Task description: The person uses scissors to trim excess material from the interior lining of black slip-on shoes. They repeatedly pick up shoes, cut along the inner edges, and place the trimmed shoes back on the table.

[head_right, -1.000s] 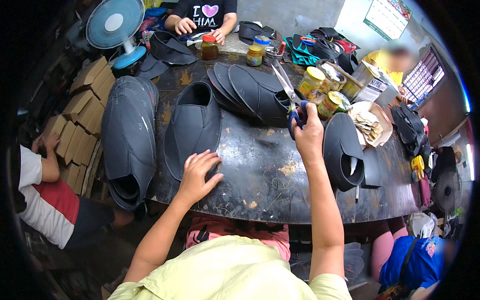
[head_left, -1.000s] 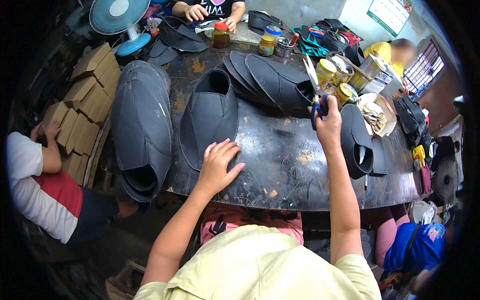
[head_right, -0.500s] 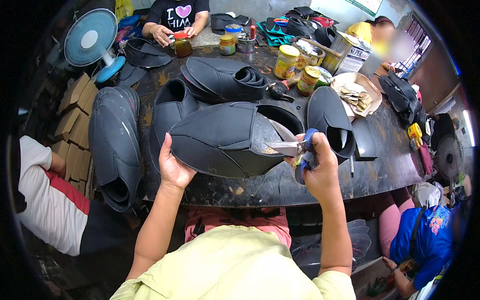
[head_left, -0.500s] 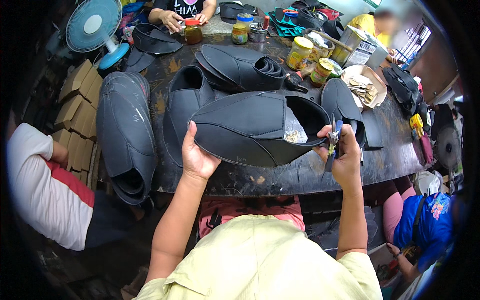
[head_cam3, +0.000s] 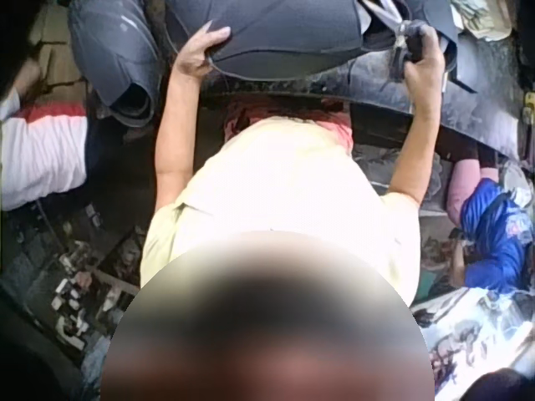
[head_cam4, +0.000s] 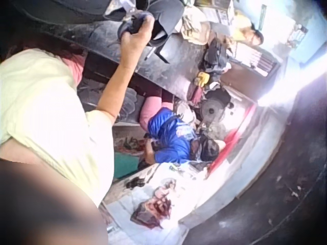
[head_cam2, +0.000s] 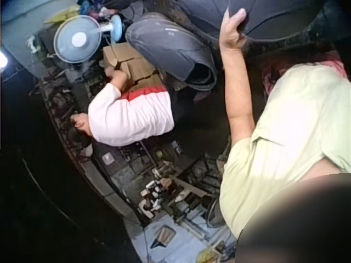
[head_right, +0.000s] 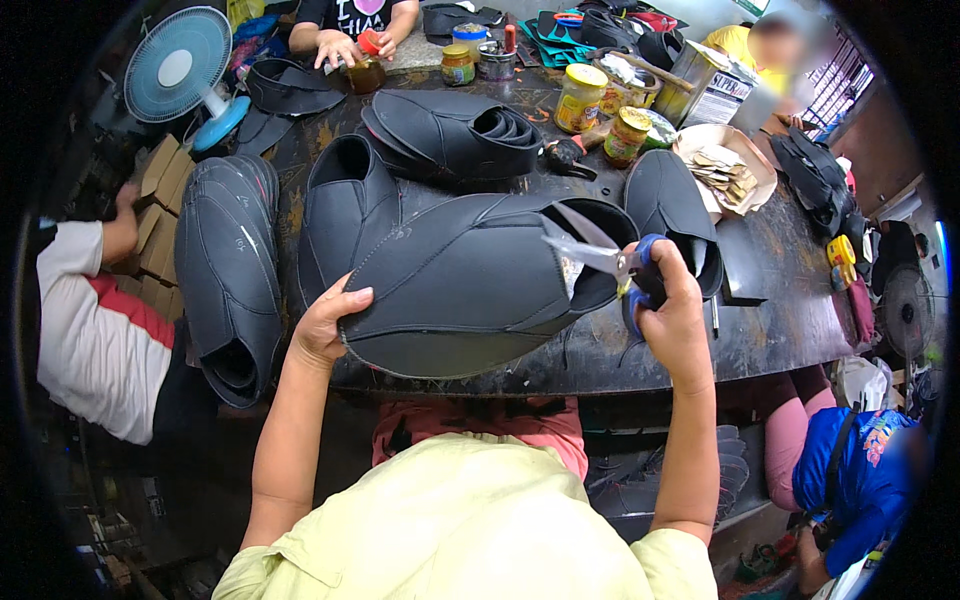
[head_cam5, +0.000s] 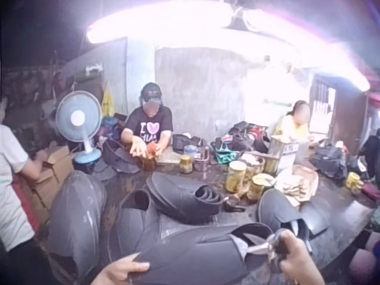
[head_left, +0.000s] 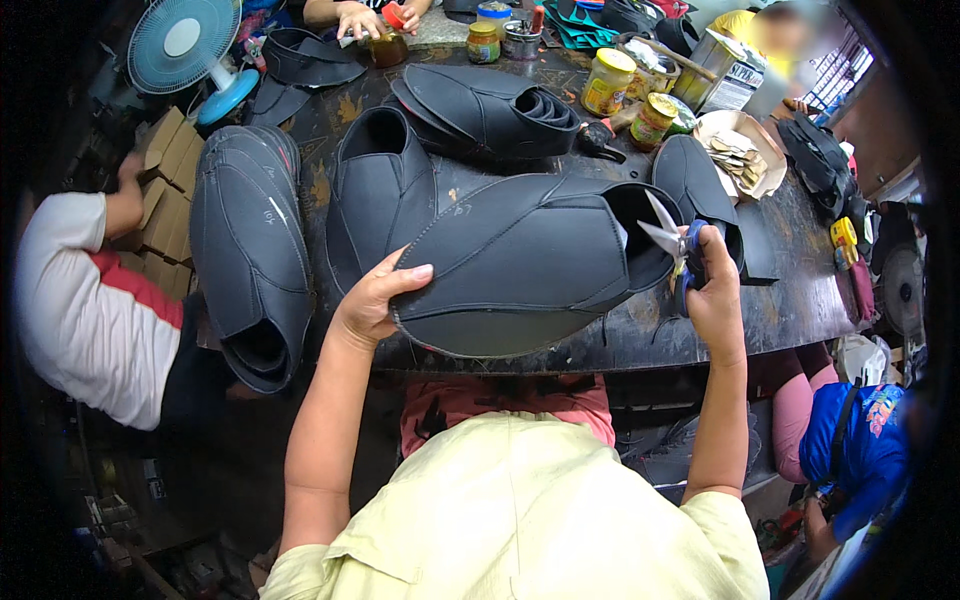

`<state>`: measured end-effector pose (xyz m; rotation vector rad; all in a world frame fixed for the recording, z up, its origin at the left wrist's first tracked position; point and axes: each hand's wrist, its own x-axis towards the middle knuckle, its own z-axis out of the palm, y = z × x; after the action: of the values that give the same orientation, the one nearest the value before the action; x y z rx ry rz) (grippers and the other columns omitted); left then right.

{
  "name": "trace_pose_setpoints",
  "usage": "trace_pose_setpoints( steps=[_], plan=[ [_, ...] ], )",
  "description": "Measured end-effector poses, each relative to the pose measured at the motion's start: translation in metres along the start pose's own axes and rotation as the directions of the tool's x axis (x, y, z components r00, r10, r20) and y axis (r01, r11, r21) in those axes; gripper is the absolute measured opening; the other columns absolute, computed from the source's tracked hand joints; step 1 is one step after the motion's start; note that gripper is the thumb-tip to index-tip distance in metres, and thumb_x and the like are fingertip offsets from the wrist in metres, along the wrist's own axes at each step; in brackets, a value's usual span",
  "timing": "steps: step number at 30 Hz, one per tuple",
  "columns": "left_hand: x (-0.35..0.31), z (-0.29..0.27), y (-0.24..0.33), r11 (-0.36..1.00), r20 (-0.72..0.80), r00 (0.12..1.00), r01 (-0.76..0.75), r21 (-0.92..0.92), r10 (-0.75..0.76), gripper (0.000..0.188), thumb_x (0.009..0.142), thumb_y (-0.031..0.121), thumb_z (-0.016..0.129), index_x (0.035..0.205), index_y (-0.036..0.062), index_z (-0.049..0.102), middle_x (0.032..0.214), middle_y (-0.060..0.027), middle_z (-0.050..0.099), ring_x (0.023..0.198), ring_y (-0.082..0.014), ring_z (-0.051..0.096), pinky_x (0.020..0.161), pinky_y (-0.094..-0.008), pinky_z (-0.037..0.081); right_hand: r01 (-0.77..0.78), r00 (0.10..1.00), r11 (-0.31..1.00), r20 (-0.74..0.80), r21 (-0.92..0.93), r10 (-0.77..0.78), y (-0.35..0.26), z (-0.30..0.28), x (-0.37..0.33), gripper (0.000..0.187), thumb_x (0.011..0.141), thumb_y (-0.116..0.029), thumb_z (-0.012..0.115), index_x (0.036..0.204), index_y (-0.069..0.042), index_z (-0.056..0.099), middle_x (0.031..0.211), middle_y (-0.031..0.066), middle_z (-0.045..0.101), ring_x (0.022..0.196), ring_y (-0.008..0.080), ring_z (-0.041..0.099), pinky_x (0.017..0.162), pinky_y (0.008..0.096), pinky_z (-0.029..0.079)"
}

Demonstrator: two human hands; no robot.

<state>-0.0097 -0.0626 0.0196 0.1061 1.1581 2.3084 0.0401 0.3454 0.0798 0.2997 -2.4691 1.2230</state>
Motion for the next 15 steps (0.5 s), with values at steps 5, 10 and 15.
trace_pose_setpoints(
  steps=[5, 10, 15],
  plan=[
    [0.007, 0.011, -0.009, 0.999, 0.061, 0.997, 0.044, 0.032, -0.046, 0.052, 0.096, 0.006, 0.064, 0.144, -0.0073, 0.047, 0.128, -0.0189, 0.067, 0.111, -0.023, 0.071, 0.097, -0.0352, 0.059, -0.013, 0.999, 0.998, -0.05, -0.063, 0.01, 0.019, 0.004, 0.003, 0.053, 0.07, 0.018, 0.054, 0.12, 0.001, 0.055, 0.112, 0.0128, 0.068, 0.111, 0.0207, 0.065, 0.103, 0.0305, 0.046],
    [0.011, 0.017, -0.013, 0.994, 0.091, 0.994, 0.068, -0.08, -0.06, 0.052, 0.099, 0.008, 0.061, 0.146, -0.0079, 0.045, 0.128, -0.0205, 0.067, 0.113, -0.0255, 0.071, 0.099, -0.0377, 0.058, -0.024, 0.995, 0.993, -0.101, -0.114, 0.013, 0.037, 0.009, 0.008, 0.057, 0.07, 0.017, 0.055, 0.124, -0.001, 0.055, 0.11, 0.0136, 0.067, 0.106, 0.0236, 0.065, 0.099, 0.0291, 0.046],
    [0.004, 0.044, -0.002, 0.986, 0.066, 0.993, -0.109, 0.123, 0.101, 0.044, 0.101, 0.006, 0.061, 0.143, -0.0033, 0.054, 0.127, -0.0129, 0.07, 0.115, -0.0196, 0.068, 0.101, -0.0319, 0.053, -0.063, 0.993, 0.997, -0.103, -0.045, 0.058, 0.036, 0.011, 0.008, 0.043, 0.083, 0.011, 0.059, 0.124, -0.002, 0.056, 0.133, 0.0138, 0.064, 0.116, 0.0192, 0.062, 0.105, 0.0309, 0.044]
  ],
)
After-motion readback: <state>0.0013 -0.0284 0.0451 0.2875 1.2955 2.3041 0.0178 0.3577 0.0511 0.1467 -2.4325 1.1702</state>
